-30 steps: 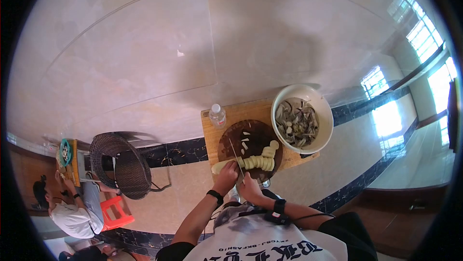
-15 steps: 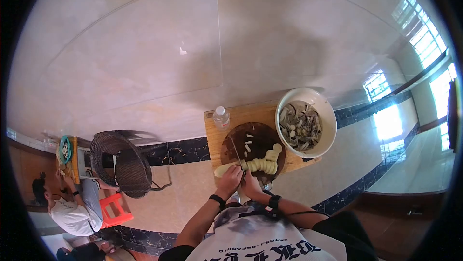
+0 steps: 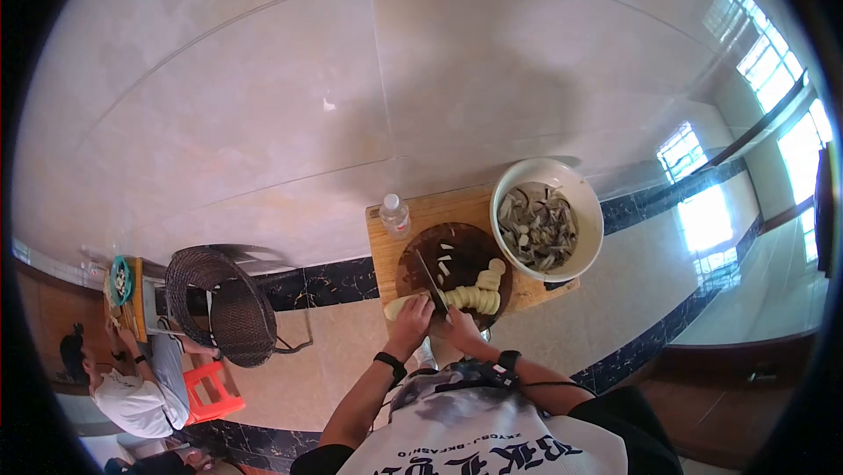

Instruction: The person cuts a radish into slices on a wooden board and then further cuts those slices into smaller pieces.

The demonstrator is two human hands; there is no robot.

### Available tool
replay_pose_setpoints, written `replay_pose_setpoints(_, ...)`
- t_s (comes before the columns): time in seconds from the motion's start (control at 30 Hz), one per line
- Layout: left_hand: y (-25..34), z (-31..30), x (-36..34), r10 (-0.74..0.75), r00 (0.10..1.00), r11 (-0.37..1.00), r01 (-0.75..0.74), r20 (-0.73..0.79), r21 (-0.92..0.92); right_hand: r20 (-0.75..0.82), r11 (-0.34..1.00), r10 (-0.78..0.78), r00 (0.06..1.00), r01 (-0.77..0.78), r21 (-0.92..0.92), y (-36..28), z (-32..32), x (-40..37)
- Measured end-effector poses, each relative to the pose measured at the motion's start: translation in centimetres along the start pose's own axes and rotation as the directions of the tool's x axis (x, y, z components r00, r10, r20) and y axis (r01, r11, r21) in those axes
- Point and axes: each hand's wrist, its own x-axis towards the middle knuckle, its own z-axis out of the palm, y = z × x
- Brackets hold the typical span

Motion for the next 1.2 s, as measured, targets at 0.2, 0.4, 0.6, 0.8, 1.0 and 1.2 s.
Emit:
replay_pose_setpoints(0.2,0.8,-0.6,-0.1,-0.019,0.999,1.000,0.018,0.034,0.015,-0.021,0.998,0.030,0.999,-0.029,0.050,-0.2,-0.1,-1.0)
replay_pose_setpoints(0.4,0.5,0.6,-0.9,-0.057,0.998,0.993,0.058,-0.013,0.103,0.000,0.993,0.055,0.998,-0.055,0.101,-1.2,-0.8,-2.1)
replay_pose_setpoints(0.6,1.0,0.2,-0.4,-0.070,0.997,0.990,0.064,0.043,0.124,0.009,0.995,0.075,0.997,-0.076,0.061,-0.5,-0.7,-2.5)
replay_pose_setpoints(0.8,1.2,0.0,-0.2,-0.052,0.998,0.987,0.044,0.048,0.157,-0.062,0.998,0.035,0.997,-0.032,0.056,-1.0,-1.1,-3.4)
replay_pose_setpoints(1.0,2.9,-1.2,0.5,-0.096,0.990,0.993,0.087,0.101,0.082,-0.097,0.996,0.063,0.993,-0.057,0.063,-2.3,-2.2,-4.1)
replay_pose_setpoints(1.2,1.7,0.7,0.2,0.036,0.996,0.995,-0.043,0.078,0.090,-0.108,0.997,0.056,0.993,-0.049,0.067,-2.2,-1.9,-4.2)
